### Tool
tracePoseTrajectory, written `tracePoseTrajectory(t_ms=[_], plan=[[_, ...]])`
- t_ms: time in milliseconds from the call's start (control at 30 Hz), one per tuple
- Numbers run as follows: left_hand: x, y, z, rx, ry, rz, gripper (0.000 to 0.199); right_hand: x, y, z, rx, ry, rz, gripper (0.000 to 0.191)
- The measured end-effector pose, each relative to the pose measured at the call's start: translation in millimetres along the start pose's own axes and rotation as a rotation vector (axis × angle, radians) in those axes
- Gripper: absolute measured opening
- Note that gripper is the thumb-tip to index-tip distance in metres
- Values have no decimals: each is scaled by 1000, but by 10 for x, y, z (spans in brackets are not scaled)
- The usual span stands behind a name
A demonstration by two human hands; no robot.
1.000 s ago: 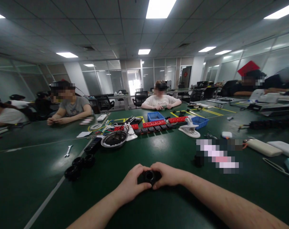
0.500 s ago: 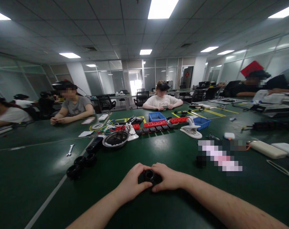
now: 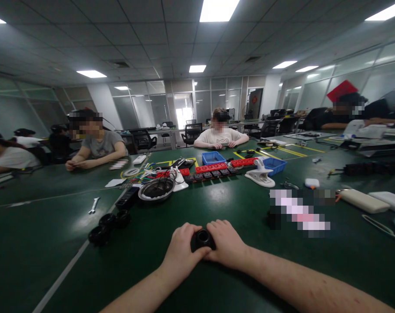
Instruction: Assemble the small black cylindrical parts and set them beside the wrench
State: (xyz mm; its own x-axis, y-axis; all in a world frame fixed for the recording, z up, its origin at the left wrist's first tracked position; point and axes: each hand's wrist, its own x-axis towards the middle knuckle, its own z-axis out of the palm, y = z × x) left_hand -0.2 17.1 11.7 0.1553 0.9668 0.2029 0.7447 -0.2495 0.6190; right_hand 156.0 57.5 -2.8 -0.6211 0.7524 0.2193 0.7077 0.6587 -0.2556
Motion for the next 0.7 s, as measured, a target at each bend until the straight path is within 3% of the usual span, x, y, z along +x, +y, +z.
tracePoseTrajectory(t_ms=[133,233,367,533,600,700], plan=[[41,-45,-55,-95,-89,73,31,46,109,-93,215,-131,-101,49],[67,-75,-97,-184,-174,116,31,105,234,-175,369,-269,-195,39],[60,-65,-99,-223,-209,123,30,117,292,-155,452,-316,-138,32],[10,-40,4,-136,-55,23,33,80,115,-64,147,-140,33,44],[-2,-45,46,-94,7,11,34,70,-20,-159,-38,-89,48,43],[-1,-69,82,-77,33,35,34,-25,-241,-479,-163,-117,-18,45]])
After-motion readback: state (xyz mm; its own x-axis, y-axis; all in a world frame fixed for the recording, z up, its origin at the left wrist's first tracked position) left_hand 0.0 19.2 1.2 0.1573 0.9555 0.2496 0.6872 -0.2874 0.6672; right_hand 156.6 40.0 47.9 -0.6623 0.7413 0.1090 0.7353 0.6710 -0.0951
